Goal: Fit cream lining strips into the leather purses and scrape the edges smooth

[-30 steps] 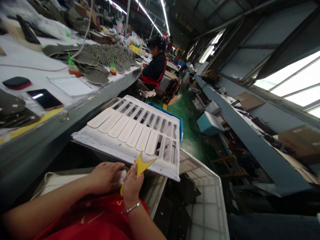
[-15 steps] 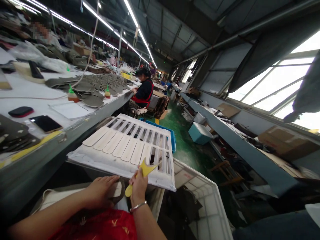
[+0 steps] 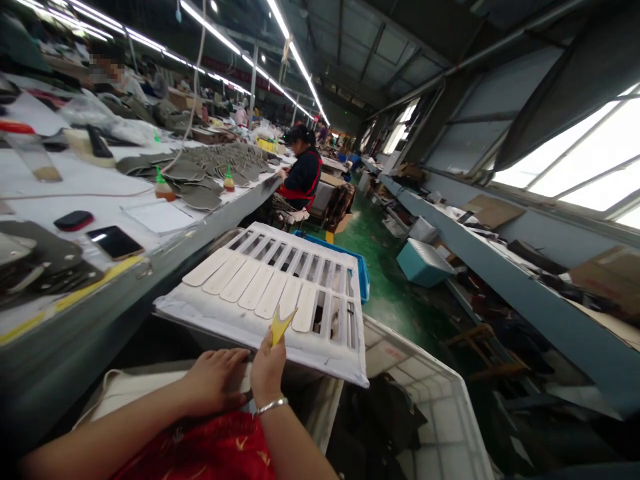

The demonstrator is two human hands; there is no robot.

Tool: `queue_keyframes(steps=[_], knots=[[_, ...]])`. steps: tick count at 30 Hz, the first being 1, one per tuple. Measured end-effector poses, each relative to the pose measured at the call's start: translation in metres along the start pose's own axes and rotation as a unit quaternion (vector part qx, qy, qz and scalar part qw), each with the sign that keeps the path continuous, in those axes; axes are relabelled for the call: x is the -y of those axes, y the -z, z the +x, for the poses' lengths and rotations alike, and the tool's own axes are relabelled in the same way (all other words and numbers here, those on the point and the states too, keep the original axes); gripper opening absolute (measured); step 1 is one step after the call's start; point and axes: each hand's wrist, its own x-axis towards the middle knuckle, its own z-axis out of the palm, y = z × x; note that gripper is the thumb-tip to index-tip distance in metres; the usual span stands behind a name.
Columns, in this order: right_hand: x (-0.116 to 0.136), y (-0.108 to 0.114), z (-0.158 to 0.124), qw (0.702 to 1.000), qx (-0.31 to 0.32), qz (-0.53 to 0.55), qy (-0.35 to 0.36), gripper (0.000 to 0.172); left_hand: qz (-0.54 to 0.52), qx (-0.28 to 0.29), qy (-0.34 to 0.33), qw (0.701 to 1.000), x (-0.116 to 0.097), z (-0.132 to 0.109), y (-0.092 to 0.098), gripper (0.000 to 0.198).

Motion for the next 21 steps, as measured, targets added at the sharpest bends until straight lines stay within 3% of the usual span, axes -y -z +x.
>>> queue_keyframes(steps=[3,5,7,9,10,11,13,15,16,19,21], knots=[[0.015,-0.003,-0.004,0.986,0.061,-0.135,0.079,0.034,-0.009,-0.012,-0.010,1.000,-0.010,-0.005,0.008,0.074],[0.022,-0.003,-0.001,0.976,0.127,-0.168,0.056,0.036,-0.017,-0.018,-0.014,1.000,-0.008,-0.015,0.016,0.076],[0.029,0.000,0.004,0.961,0.218,-0.170,-0.004,0.039,-0.034,-0.046,-0.015,0.998,0.007,-0.035,0.026,0.072],[0.038,0.002,0.011,0.933,0.313,-0.176,-0.035,0.039,-0.079,-0.139,0.008,0.987,0.036,-0.065,0.033,0.056],[0.044,0.002,0.015,0.914,0.361,-0.182,-0.036,0.038,-0.118,-0.221,0.038,0.967,0.055,-0.082,0.034,0.047],[0.050,0.000,0.018,0.893,0.407,-0.190,-0.034,0.036,-0.173,-0.298,0.091,0.934,0.075,-0.098,0.033,0.044],[0.062,-0.010,0.024,0.838,0.497,-0.222,-0.039,0.033,-0.341,-0.369,0.178,0.846,0.112,-0.123,0.024,0.046],[0.071,-0.029,0.030,0.767,0.576,-0.280,-0.027,0.032,-0.489,-0.364,0.204,0.765,0.137,-0.133,0.011,0.052],[0.074,-0.040,0.033,0.728,0.607,-0.320,0.006,0.031,-0.537,-0.347,0.205,0.742,0.144,-0.134,0.003,0.054],[0.077,-0.081,0.039,0.610,0.648,-0.427,0.157,0.029,-0.571,-0.297,0.205,0.737,0.142,-0.124,-0.013,0.056],[0.075,-0.109,0.038,0.566,0.648,-0.454,0.232,0.027,-0.569,-0.285,0.216,0.740,0.135,-0.119,-0.016,0.058]])
